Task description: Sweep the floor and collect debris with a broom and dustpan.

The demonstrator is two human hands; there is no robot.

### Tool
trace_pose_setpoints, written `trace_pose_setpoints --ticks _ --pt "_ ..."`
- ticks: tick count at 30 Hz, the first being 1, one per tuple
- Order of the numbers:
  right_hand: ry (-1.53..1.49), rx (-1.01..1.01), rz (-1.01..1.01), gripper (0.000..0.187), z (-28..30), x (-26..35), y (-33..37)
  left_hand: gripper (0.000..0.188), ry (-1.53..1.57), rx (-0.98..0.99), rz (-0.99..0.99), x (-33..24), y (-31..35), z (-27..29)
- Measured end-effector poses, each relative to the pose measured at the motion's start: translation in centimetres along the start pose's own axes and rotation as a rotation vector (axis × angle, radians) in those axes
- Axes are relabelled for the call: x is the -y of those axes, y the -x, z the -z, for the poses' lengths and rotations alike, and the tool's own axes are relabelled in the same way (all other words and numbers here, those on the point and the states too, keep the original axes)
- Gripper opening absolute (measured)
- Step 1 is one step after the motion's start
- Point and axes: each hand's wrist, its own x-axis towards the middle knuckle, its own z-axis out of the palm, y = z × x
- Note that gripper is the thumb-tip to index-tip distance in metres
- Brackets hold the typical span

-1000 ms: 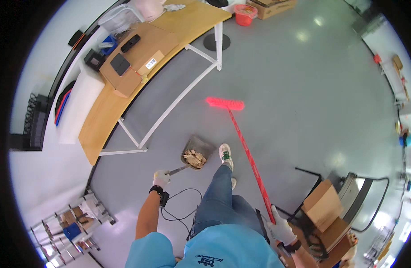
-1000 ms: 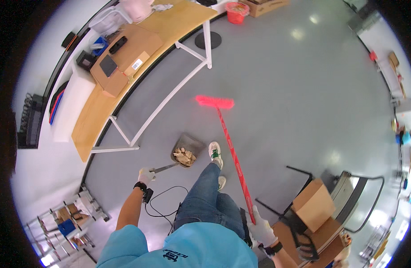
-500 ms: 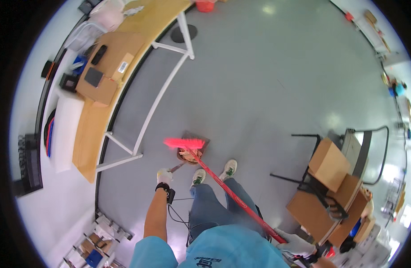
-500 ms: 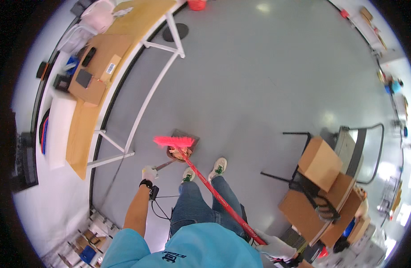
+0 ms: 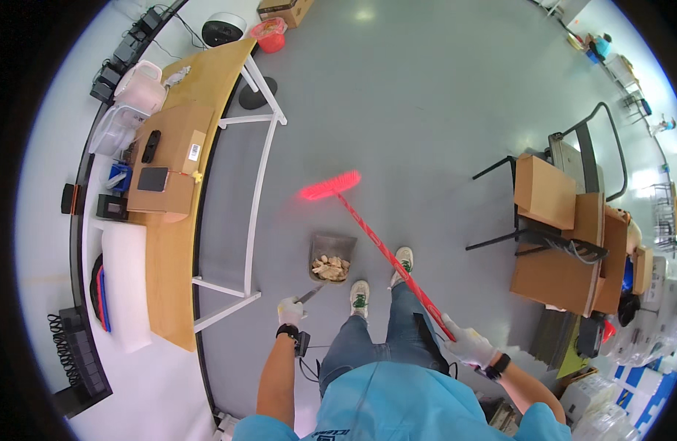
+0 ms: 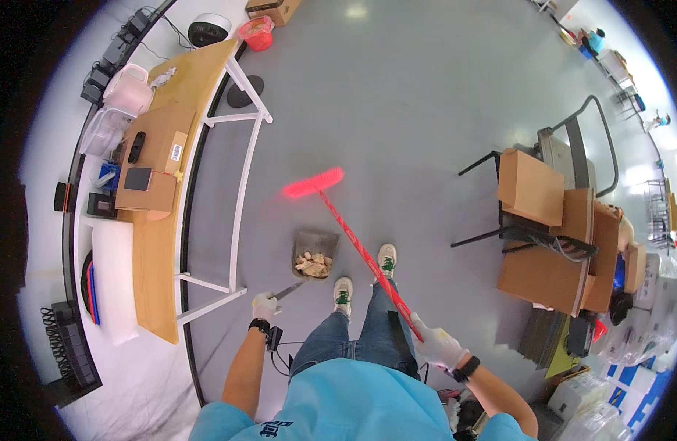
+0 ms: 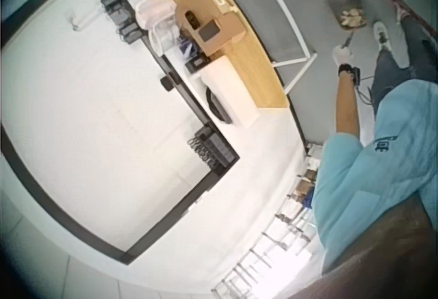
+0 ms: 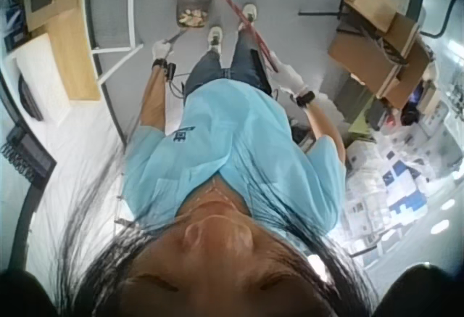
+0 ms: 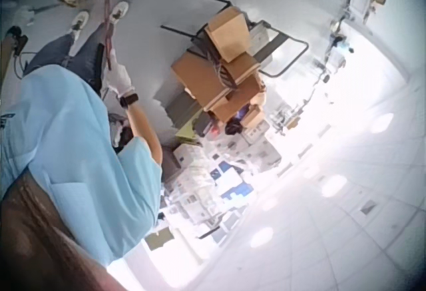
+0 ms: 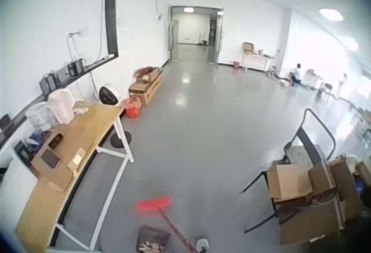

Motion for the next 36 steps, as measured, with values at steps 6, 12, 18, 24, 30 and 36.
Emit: trace_pose_setpoints --ticks 6,12,18,24,30,36 --pt "-0.155 0.076 -0.022 0.062 1.9 4.2 -1.9 0.022 -0.358 0.071 -0.202 -6.3 -7.7 2.2" --pt "-0.662 0.416 -0.051 0.060 4.3 7.1 3.0 0.020 -0.121 0.094 0.060 -0.6 -14.4 6.0" --pt "-0.657 0.324 0.025 0.058 3.6 9.8 2.6 0.012 0.819 0.478 0.497 -3.5 -20.8 8.8" --pt "-0.315 -0.127 0.031 0.051 6.0 15.5 -9.1 0.006 0.844 0.501 0.694 -16.7 -25.3 13.8" --pt "-0.471 -0.378 -0.014 0.058 10.3 17.6 -15.3 0.007 0.831 0.542 0.653 -20.6 -25.8 17.4" --pt "-0.511 -0.603 -0.092 0.049 11.0 14.4 -21.5 0.011 0.842 0.568 0.712 -27.1 -23.7 18.2"
